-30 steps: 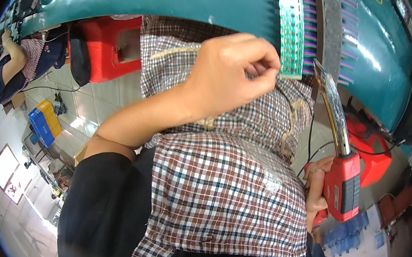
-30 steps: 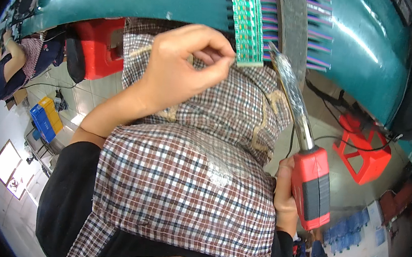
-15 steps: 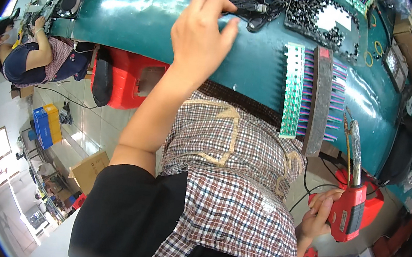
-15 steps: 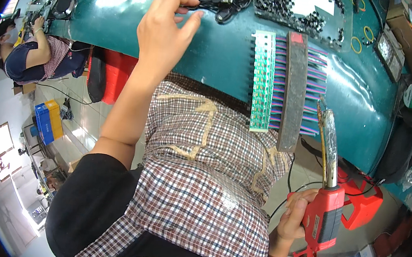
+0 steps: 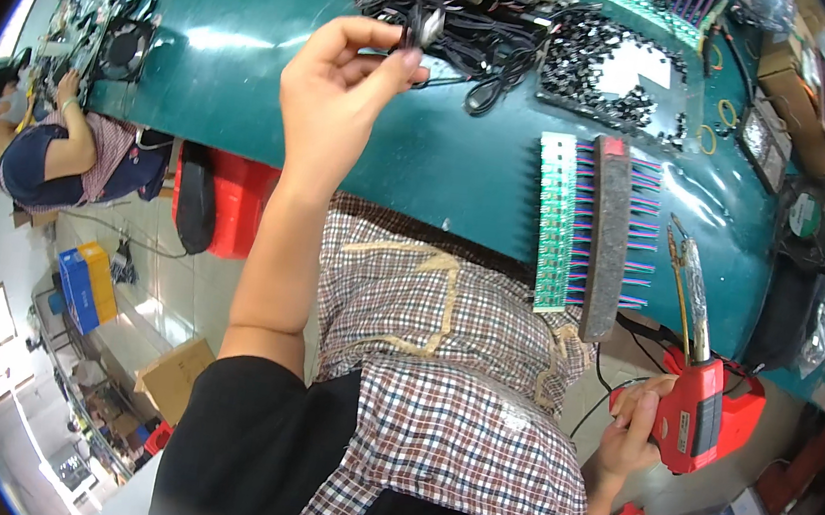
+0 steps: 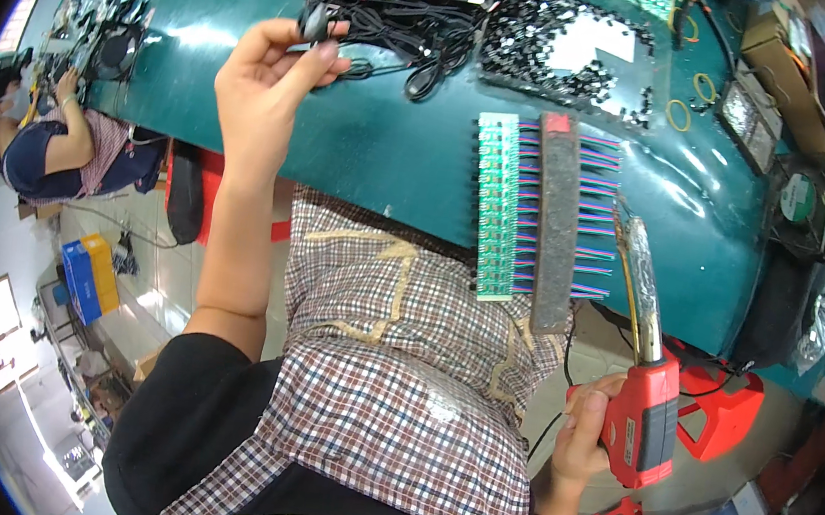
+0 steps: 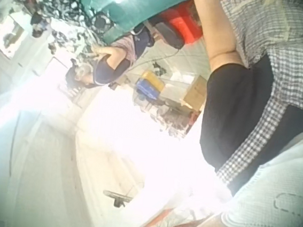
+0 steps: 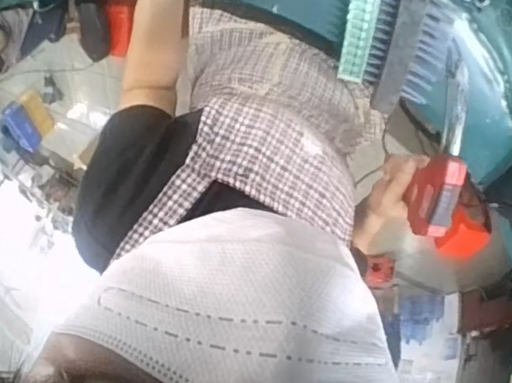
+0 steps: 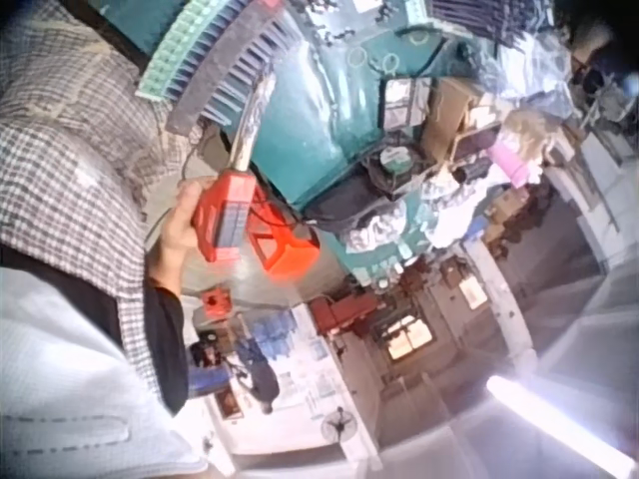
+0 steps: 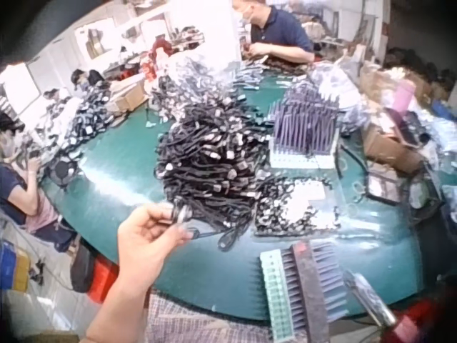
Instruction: Assembling electronic components by placing wires into slots on strips and applying heat with a tool at a factory workbench.
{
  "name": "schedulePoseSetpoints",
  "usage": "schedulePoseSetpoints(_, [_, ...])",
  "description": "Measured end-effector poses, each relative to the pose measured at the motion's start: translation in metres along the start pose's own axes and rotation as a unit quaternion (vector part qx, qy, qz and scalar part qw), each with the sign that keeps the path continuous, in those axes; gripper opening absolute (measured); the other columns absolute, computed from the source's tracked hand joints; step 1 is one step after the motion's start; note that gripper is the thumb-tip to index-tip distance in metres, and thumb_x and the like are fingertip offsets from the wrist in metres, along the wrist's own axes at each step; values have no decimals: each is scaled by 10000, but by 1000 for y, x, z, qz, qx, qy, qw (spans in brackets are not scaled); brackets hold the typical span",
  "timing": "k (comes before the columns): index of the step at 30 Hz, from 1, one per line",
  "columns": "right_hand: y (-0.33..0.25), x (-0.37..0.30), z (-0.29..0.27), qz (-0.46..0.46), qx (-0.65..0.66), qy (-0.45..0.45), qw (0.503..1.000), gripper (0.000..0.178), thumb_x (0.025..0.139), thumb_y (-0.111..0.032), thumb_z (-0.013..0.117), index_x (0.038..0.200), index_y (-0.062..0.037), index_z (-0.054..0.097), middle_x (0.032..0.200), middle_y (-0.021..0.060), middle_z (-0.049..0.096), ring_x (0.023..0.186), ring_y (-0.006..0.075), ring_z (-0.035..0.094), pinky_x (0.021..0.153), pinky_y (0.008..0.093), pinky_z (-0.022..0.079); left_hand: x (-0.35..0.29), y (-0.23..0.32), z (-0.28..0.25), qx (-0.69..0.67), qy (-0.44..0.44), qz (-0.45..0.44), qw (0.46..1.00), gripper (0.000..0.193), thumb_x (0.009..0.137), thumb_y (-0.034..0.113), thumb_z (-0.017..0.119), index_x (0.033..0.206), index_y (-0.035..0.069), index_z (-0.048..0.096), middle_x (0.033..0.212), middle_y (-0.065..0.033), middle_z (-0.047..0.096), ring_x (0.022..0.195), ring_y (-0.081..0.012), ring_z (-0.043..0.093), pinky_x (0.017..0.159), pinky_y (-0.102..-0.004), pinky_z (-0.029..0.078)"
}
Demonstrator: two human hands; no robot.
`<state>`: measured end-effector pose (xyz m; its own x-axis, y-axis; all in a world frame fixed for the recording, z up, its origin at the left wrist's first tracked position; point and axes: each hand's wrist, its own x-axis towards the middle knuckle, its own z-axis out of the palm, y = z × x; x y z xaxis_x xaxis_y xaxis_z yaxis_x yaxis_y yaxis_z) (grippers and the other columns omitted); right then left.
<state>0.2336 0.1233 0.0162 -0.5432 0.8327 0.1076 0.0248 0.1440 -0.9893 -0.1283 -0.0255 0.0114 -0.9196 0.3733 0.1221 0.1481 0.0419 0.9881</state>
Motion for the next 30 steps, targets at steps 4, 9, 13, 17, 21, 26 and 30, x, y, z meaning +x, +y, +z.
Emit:
schedulePoseSetpoints(4, [-1, 7, -2, -18, -2, -12, 1000, 149, 959, -14, 527, 1094, 47, 509, 827, 84, 498, 493, 57, 363, 462, 237, 358, -10, 3, 4, -187, -111, 0, 976, 158, 913, -108, 582, 1045, -24, 605, 1092, -144, 679, 1043, -239, 706, 888, -310, 567])
schedulePoseSetpoints(9, [-9, 16, 5, -5, 6, 0, 1000, 152, 958, -18, 537, 1094, 42, 506, 839, 84, 506, 487, 53, 358, 454, 237, 356, -27, 0, 42, -108, -105, 32, 988, 477, 859, -98, 720, 1247, 12, 465, 1295, -134, 515, 902, -193, 706, 790, -274, 605])
schedulePoseSetpoints(13, [-16, 32, 15, -11, 26, 27, 999, 141, 957, -22, 545, 1082, 37, 515, 864, 90, 521, 487, 52, 354, 449, 237, 350, -33, 27, 60, -138, -204, -24, 969, 977, 812, -146, 729, 1581, 88, 173, 1608, -249, 242, 947, -272, 740, 804, -310, 626])
schedulePoseSetpoints(17, [-21, 48, 23, -2, 49, 37, 998, 147, 947, -9, 556, 1083, 35, 522, 887, 95, 532, 489, 55, 367, 463, 238, 364, -38, 39, 67, -168, -292, -112, 935, 982, 844, -117, 704, 1611, 87, 125, 1452, -264, 479, 928, -226, 736, 776, -276, 597])
schedulePoseSetpoints(21, [-23, 65, 33, 1, 47, 15, 999, 162, 954, -18, 557, 1103, 44, 539, 891, 78, 539, 493, 53, 368, 478, 229, 361, -40, 32, 72, -186, -395, -129, 890, 580, 967, 30, 612, 1507, 11, 401, 1155, -171, 709, 862, -116, 673, 706, -240, 533])
schedulePoseSetpoints(26, [-31, 86, 52, 58, 55, 16, 997, 292, 911, 31, 617, 1194, 55, 549, 967, 98, 588, 563, 77, 478, 539, 238, 435, -53, 47, 80, -73, -381, -133, 912, 213, 1010, 81, 572, 1179, -23, 648, 1044, -79, 718, 794, -53, 612, 606, -216, 452])
schedulePoseSetpoints(30, [-34, 95, 63, 13, -27, -31, 999, 554, 799, 185, 662, 1314, 54, 502, 1040, 115, 617, 855, 192, 678, 780, 325, 586, -58, 43, 85, -21, -391, -120, 912, 201, 1026, 166, 607, 1021, -12, 700, 861, -10, 687, 677, -58, 590, 560, -212, 432])
